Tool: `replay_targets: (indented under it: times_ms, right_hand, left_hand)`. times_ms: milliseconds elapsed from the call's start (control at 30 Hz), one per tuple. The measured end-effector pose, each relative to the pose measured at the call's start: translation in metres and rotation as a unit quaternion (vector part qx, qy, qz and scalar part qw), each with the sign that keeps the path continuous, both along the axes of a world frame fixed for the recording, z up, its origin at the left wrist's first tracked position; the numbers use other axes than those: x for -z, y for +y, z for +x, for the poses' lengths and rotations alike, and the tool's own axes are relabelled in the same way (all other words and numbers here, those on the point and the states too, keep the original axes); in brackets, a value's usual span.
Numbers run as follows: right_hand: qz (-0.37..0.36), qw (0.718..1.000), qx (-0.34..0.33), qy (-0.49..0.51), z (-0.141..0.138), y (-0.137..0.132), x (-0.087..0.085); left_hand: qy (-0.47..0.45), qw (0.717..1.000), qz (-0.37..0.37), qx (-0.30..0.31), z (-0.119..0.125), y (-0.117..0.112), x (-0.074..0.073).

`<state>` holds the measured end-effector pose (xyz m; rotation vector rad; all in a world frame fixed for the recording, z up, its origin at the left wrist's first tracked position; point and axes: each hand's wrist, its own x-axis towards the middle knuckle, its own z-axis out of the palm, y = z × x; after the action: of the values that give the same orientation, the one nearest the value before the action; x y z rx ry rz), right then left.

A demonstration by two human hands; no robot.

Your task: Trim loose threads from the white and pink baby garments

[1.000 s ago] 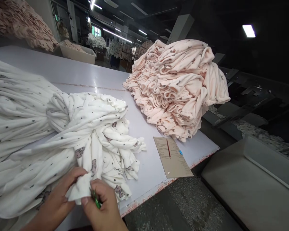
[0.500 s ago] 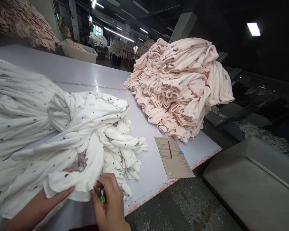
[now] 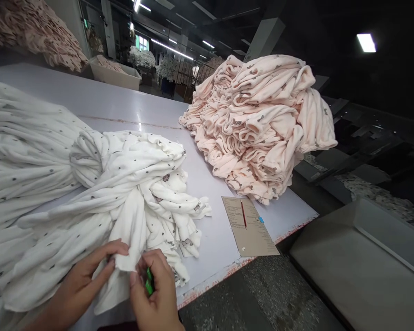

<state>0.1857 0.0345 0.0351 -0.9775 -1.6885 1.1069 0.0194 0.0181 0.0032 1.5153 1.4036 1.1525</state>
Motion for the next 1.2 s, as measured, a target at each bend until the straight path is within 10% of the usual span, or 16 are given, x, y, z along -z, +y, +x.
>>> replay_targets:
  times_ms: [233, 500, 667, 967, 1200]
  right_hand:
    - [-0.174, 0.982, 0.041, 0.056, -0.003, 0.015, 0.018]
    - [-0.048, 0.995, 0.089, -0.016, -0.004, 0.006, 0.015]
    - [-0.053, 0.995, 0.019, -0.084, -0.008, 0.003, 0.008]
    - [-0.254, 0.962, -0.014, 0.100, -0.007, 0.006, 0.009]
    - [-0.040, 0.995, 0.024, -0.091, 0.003, -0.007, 0.019]
  left_hand:
    - [-0.167, 0.970, -0.173, 0.043, -0.010, 0.016, -0.011]
    - [-0.268, 0.928, -0.258, 0.017, -0.003, 0.014, -0.021]
    - [-0.257, 0.936, -0.241, 0.019, -0.002, 0.017, -0.021]
    - [-0.137, 0.965, -0.221, 0.023, -0.003, 0.011, -0.014]
    - [-0.295, 0.908, -0.294, -0.039, 0.000, 0.013, -0.012]
